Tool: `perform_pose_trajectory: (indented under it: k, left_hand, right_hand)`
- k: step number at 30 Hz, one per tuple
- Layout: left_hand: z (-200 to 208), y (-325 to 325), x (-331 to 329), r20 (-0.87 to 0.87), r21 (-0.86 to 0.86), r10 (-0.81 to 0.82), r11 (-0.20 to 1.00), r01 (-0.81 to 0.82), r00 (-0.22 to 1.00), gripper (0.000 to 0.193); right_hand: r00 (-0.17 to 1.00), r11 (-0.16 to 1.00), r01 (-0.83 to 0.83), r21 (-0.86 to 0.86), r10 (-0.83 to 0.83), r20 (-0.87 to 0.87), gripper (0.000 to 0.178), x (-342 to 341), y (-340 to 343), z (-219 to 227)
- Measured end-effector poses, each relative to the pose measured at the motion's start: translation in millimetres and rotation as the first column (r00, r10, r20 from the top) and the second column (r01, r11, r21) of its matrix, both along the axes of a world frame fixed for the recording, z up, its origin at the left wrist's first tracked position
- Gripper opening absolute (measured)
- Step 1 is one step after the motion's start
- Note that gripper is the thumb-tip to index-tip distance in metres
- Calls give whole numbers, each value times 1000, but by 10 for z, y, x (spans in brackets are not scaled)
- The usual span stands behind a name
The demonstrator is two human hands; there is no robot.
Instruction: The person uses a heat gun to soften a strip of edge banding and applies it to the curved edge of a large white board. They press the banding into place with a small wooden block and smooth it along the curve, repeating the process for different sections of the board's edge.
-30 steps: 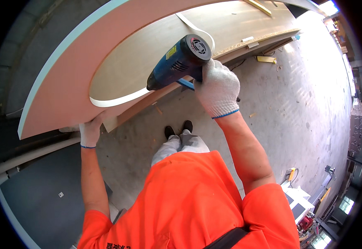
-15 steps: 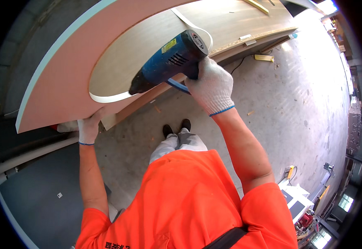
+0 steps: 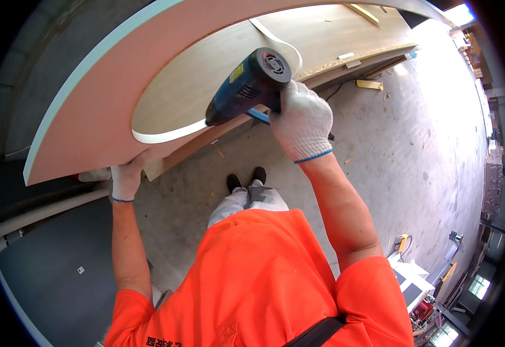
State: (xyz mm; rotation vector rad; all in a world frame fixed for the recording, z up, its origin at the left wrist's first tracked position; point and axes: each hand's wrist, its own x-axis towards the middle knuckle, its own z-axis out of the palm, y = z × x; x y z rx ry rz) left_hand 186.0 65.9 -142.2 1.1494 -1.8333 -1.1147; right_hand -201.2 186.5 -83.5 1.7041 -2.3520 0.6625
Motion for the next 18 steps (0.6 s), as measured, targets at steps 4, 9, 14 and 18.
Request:
perform_pose_trajectory:
  k: [4, 9, 14, 18]
  left_hand:
    - [-32, -4, 23, -20, 25, 6, 1000, -5, 1000, 37]
    - [-23, 2, -15, -36, -20, 4, 1000, -4, 999, 34]
    - [41, 18, -88, -33, -13, 5, 1000, -6, 999, 33]
    - [-3, 17, -60, -42, -32, -3, 999, 1, 999, 33]
  right_hand:
    - [995, 1000, 25, 10, -26, 98, 29, 42, 5, -6]
    - [999, 1000, 2, 2, -2, 37, 27, 6, -12, 4]
    - [998, 1000, 3, -11, -2, 62, 25, 36, -2, 19]
    - [998, 1000, 12, 9, -13, 66, 25, 31, -18, 14]
